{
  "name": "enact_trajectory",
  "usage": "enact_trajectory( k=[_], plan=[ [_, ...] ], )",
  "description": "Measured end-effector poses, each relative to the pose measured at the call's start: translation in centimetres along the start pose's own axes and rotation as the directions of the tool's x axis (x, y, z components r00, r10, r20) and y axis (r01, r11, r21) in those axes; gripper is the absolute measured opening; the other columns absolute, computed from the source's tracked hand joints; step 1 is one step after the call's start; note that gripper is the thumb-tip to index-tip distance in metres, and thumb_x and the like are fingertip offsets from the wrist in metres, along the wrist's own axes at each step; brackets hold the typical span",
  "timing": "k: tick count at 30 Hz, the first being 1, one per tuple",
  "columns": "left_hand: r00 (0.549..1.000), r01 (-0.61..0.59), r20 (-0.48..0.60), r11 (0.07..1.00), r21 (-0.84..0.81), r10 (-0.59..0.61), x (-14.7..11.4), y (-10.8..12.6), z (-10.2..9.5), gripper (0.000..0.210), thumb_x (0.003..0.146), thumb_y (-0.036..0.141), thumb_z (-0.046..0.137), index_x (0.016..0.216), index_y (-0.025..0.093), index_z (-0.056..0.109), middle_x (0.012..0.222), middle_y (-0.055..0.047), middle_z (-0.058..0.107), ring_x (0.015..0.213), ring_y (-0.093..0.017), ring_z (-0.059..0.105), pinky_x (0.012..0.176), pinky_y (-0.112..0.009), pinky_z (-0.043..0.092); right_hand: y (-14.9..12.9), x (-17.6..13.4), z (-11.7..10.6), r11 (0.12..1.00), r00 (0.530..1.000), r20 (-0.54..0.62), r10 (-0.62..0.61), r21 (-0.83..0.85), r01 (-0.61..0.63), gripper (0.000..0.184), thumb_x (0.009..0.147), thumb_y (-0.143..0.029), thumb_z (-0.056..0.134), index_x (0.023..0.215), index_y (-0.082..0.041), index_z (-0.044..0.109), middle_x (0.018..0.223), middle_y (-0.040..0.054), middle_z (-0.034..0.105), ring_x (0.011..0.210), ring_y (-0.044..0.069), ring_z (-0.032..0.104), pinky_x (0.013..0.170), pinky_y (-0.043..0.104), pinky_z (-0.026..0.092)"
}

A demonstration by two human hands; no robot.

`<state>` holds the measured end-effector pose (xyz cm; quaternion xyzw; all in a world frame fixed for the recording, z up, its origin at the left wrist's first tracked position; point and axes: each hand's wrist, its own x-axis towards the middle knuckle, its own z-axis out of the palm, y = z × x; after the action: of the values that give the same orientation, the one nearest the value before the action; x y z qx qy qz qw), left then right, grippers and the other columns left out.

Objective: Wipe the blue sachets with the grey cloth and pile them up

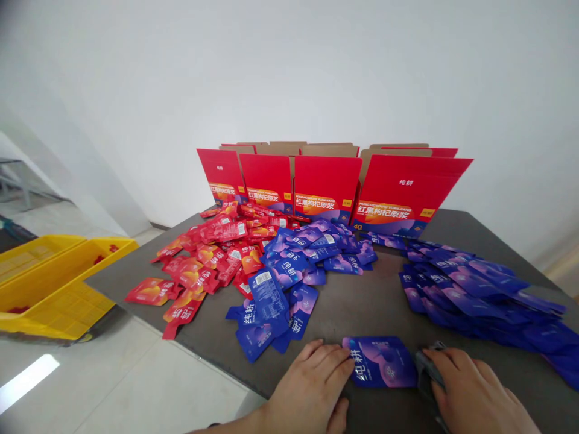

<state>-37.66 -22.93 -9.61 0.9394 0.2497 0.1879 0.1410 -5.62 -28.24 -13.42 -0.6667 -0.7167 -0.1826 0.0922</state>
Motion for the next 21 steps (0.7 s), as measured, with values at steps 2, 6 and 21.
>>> enact_trajectory(
  k=[2,6,21],
  plan=[
    [1.000,0.024,-0.008,0.999,-0.028,-0.024,0.0,0.0,0.1,0.054,0.100,0.040,0.048,0.145,0.012,0.046,0.148,-0.011,0.055,0.136,-0.025,0.050,0.123,-0.043,0.028,-0.9,0.8,-1.5,1.000,0.998,-0.066,-0.014,-0.008,0.013,0.037,0.091,-0.033,0.046,0.123,-0.022,0.061,0.113,0.0098,0.068,0.091,0.028,0.066,0.079,0.046,0.053],
    [0.998,0.057,-0.015,0.996,-0.061,-0.058,0.0,0.2,0.0,0.051,0.100,0.037,0.047,0.146,0.013,0.046,0.149,-0.011,0.054,0.138,-0.024,0.049,0.124,-0.043,0.027,-6.3,2.9,-4.7,0.984,0.972,-0.167,-0.164,0.047,0.174,0.043,0.087,-0.025,0.051,0.129,-0.025,0.058,0.121,0.0078,0.068,0.107,0.027,0.064,0.086,0.043,0.051],
    [0.996,-0.048,0.087,0.969,0.244,0.028,3.5,0.1,-2.1,0.029,0.101,0.028,0.051,0.125,0.011,0.053,0.114,-0.010,0.068,0.102,-0.023,0.062,0.085,-0.036,0.053,1.1,-0.4,0.0,0.987,0.996,-0.061,0.072,0.148,-0.062,0.040,0.088,-0.028,0.049,0.126,-0.034,0.059,0.124,0.0096,0.067,0.103,0.035,0.067,0.083,0.053,0.054]
  ],
)
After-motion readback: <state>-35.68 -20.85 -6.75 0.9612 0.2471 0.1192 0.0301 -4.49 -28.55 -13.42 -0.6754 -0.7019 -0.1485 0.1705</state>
